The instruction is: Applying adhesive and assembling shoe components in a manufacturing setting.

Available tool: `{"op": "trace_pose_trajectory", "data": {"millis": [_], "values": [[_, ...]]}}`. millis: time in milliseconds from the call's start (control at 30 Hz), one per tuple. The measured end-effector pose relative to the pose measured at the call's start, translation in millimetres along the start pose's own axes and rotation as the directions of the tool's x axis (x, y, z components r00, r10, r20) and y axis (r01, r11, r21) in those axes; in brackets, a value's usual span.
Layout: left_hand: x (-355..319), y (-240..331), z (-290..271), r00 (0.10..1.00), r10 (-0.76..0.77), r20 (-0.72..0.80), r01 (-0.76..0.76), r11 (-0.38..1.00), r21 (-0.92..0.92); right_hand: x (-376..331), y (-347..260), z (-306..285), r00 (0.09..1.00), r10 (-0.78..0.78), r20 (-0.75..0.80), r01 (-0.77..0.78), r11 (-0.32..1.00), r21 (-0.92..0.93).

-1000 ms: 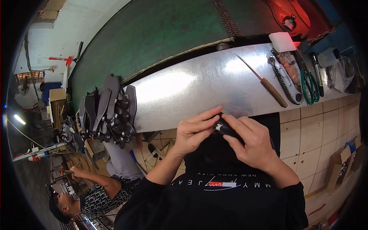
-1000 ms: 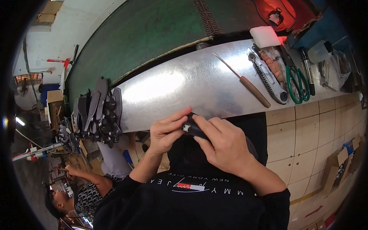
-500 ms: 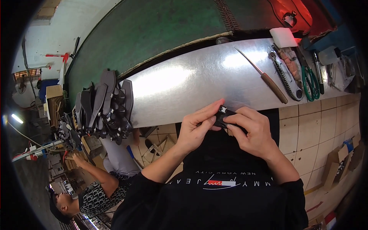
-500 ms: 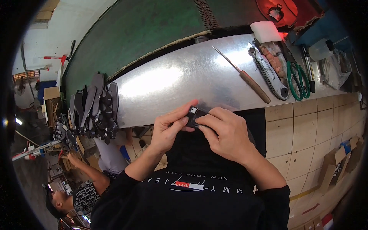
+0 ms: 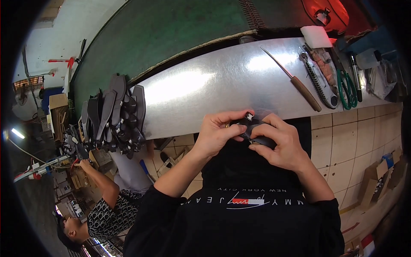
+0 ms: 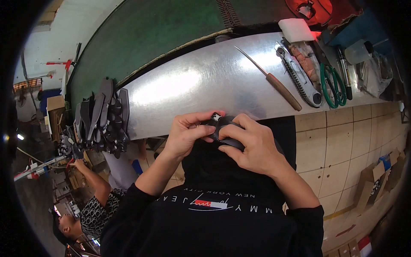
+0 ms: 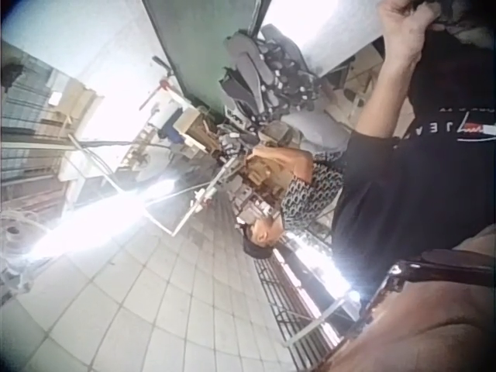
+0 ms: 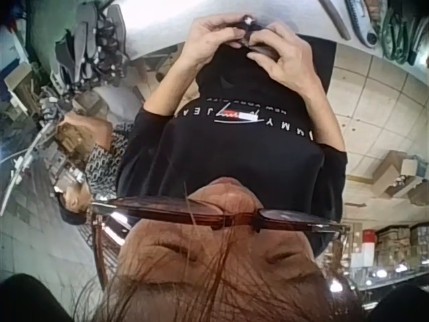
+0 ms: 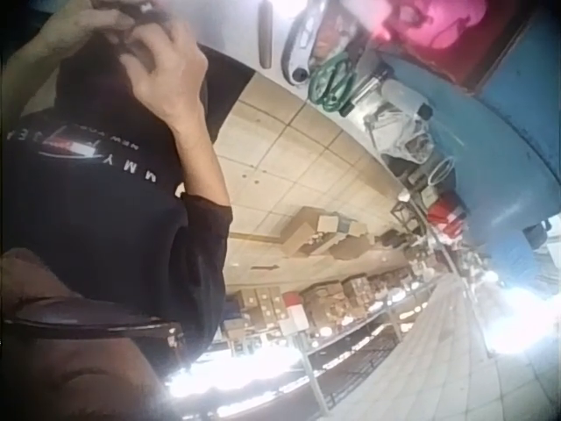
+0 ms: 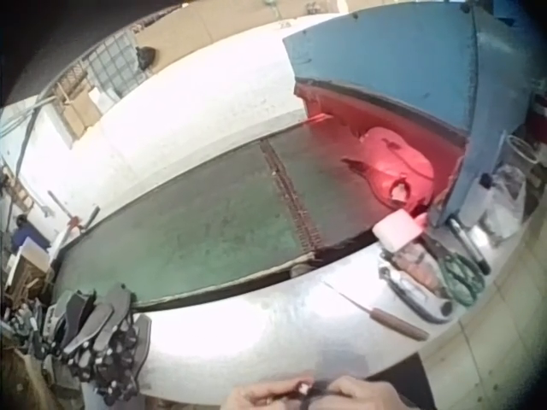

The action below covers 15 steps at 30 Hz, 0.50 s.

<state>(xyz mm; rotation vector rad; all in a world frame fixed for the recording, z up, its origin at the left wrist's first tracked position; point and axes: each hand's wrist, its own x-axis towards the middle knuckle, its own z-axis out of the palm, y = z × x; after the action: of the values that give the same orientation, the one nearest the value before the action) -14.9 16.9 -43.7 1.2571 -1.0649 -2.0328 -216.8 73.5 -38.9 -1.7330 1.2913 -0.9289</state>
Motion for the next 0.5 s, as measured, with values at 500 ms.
{"op": "trace_pose_trajectory", "data": {"millis": [500], "values": [[-11,25,12,1.000,-0.020,-0.008,0.020,0.997,-0.080,-8,2,10,0.929,-0.226,-0.294,0.194,0.972,-0.133]]}}
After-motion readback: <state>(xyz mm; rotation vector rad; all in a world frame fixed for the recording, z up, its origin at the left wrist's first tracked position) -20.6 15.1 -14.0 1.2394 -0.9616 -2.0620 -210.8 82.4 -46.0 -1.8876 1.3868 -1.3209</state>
